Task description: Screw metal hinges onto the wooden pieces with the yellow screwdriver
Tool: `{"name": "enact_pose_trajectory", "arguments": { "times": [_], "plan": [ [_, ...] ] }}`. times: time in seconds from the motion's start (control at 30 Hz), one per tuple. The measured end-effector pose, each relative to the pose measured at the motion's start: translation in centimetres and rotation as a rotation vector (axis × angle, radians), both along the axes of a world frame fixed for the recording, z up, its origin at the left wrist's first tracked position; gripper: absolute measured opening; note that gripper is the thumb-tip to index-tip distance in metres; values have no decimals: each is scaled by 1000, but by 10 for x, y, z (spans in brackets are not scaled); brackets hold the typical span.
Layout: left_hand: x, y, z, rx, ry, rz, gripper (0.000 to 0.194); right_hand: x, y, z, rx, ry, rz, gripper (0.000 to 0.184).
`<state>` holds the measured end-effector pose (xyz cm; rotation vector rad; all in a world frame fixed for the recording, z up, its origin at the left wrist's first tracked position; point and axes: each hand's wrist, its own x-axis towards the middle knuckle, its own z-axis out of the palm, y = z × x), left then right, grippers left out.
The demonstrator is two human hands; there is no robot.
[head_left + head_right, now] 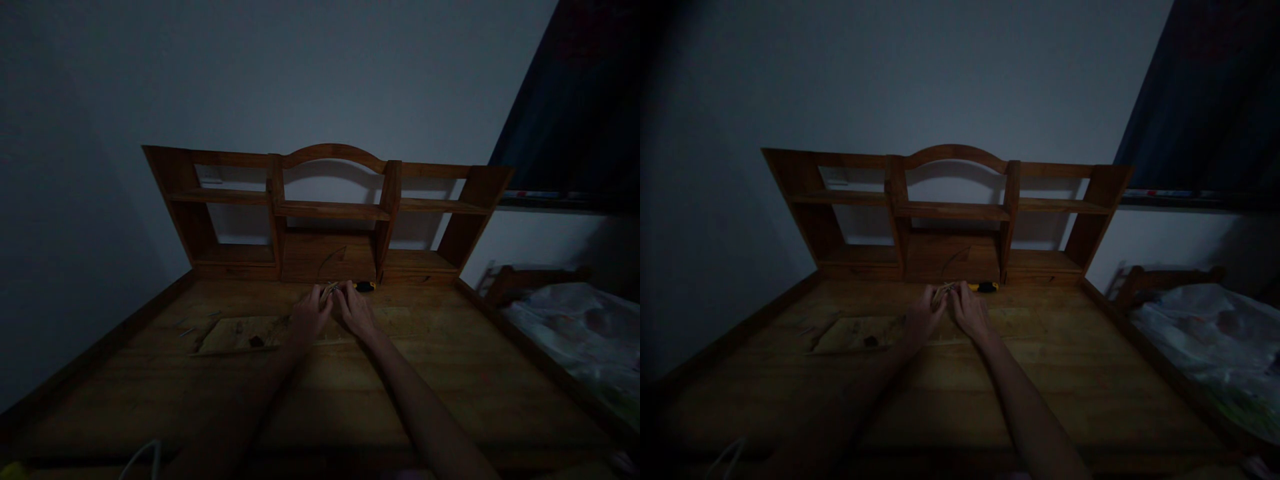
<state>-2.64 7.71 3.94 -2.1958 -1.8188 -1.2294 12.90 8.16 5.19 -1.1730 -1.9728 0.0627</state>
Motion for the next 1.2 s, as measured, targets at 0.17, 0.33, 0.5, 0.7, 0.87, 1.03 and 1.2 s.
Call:
{"name": "enact_pose_trajectory", "arguments": {
  "times": [0.17,0.33,0.5,0.7,0.87,1.03,1.2],
  "plan": [
    [1,2,-3,2,30,33,22,0,3,-2,9,0,-2,27],
    [2,1,0,-17,13,31,21,-1,7,-6,22,-4,-6,27],
    [2,-1,2,-36,2,18,20,-1,6,-5,32,11,11,23],
    [2,2,-2,-6,-23,17,21,0,0,1,34,24,19,22],
    [1,1,0,-15,-41,-17,20,0,1,1,38,9,-2,24],
    [1,-2,2,-2,-38,-42,18,1,5,-2,40,-13,-4,28],
    [1,0,0,4,-14,-20,19,0,5,-4,39,-17,-2,22]
  ]
}}
